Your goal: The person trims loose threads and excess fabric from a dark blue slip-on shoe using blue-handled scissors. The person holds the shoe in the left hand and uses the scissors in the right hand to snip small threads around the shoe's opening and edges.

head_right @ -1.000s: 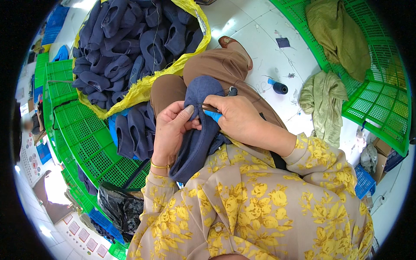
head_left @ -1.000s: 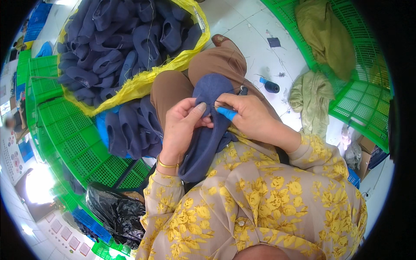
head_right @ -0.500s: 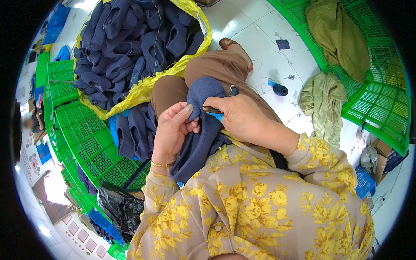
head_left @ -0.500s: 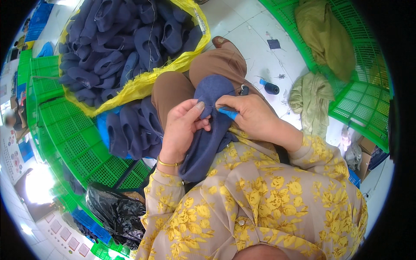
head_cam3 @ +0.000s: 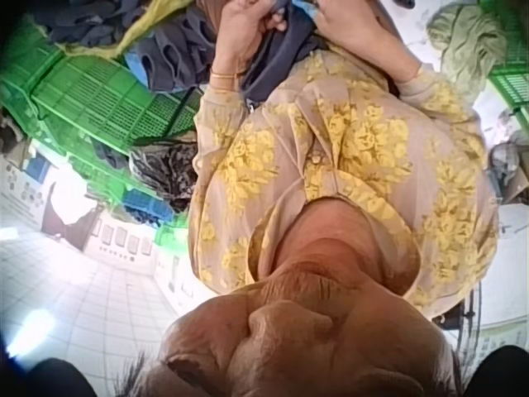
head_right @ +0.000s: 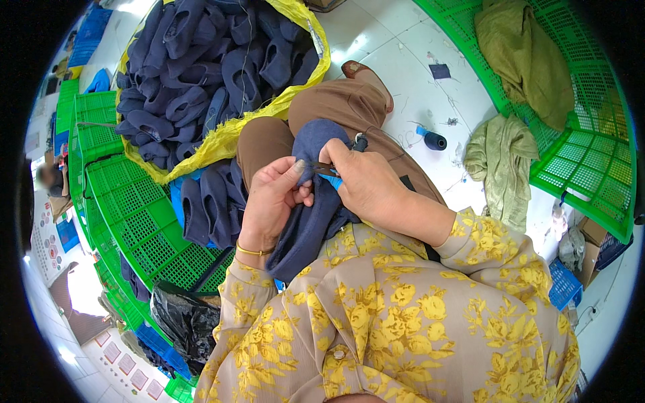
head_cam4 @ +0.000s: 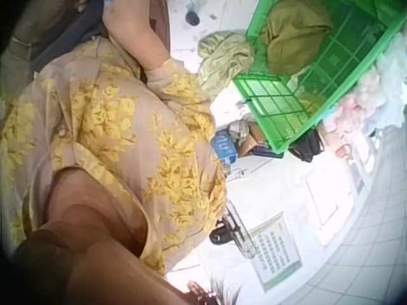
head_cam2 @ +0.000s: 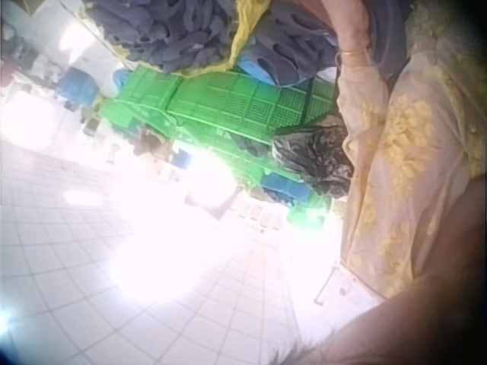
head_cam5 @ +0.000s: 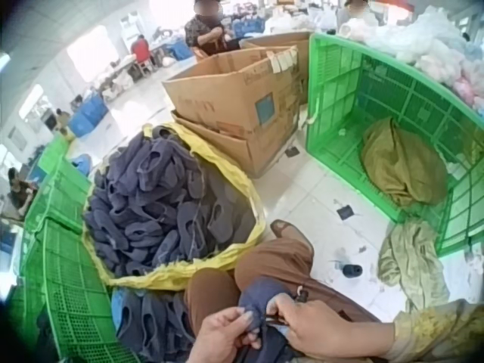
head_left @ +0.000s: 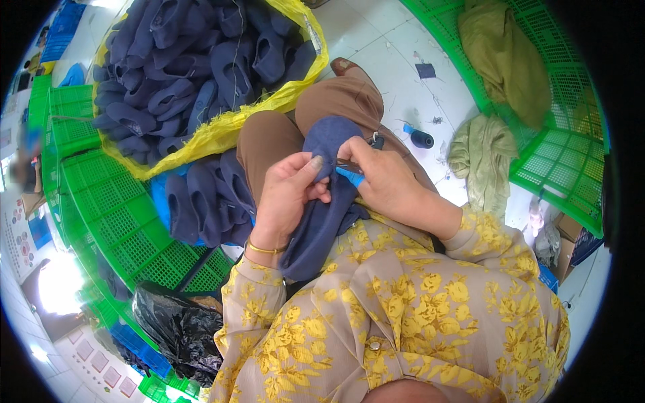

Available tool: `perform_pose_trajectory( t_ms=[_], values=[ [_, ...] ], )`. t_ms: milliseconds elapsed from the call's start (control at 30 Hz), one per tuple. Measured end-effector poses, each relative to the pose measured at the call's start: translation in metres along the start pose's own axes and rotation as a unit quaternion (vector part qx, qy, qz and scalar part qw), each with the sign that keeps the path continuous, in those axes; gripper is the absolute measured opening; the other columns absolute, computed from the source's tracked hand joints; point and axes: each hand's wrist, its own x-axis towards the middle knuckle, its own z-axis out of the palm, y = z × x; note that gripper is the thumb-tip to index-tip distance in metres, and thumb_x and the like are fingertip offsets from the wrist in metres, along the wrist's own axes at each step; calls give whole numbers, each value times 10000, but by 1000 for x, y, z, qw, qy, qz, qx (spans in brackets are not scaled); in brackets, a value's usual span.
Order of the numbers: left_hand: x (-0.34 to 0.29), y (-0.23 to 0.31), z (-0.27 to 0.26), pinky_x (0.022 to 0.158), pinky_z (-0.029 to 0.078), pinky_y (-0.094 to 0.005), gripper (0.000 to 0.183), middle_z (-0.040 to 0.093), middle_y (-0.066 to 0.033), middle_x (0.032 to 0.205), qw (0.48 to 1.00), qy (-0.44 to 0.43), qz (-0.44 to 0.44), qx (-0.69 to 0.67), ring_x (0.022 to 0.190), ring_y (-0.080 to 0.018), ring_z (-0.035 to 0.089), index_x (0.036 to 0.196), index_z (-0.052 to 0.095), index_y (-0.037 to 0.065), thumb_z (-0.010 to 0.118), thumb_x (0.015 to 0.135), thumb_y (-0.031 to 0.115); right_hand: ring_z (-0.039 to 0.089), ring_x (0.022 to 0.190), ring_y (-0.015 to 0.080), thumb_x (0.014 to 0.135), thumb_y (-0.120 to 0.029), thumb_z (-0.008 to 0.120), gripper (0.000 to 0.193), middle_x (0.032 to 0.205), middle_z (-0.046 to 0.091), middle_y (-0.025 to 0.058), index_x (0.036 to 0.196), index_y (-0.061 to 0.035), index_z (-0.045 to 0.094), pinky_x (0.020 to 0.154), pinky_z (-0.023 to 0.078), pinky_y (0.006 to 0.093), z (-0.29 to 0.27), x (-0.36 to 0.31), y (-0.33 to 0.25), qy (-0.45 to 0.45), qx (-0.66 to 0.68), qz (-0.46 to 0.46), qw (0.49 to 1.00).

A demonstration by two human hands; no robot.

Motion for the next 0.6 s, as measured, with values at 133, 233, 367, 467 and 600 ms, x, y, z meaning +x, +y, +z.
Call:
perform_pose_trajectory(
  t_ms=[133,233,367,467,600],
  values=[
    [0,-4,0,605,538,-248,153,619,-33,785,1000,6,-3,2,622,-85,575,999,615,-11,562,987,132,643,740,420,818,16,553,293,806,645,200,1080,-64,449,625,495,510,5,0,-3,28,35,-15,999],
    [-2,-6,2,607,549,-249,154,632,-42,805,1000,15,15,20,621,-91,584,1046,620,-24,552,983,99,652,731,401,842,-24,563,260,818,651,202,1074,-76,457,602,500,492,9,5,-11,39,13,-59,997],
    [-3,-8,6,603,553,-244,156,642,-50,825,998,43,28,48,634,-98,598,1064,621,-27,527,971,55,664,723,370,855,-82,585,259,836,666,190,1086,-92,468,567,500,469,4,15,-9,-18,-84,-94,992],
    [-3,-11,9,596,552,-237,150,640,-51,829,996,52,49,52,639,-93,598,1053,621,-26,523,962,41,645,702,355,816,-112,618,270,925,652,147,1067,-109,518,565,498,435,-3,17,-17,-35,-149,-74,985],
    [-4,-17,18,574,532,-225,99,631,-37,821,987,76,105,96,633,-80,589,1006,613,-11,547,954,40,613,790,327,736,-77,647,309,1031,588,106,1030,-127,566,619,489,385,3,15,-20,111,-200,-193,954]
  ],
)
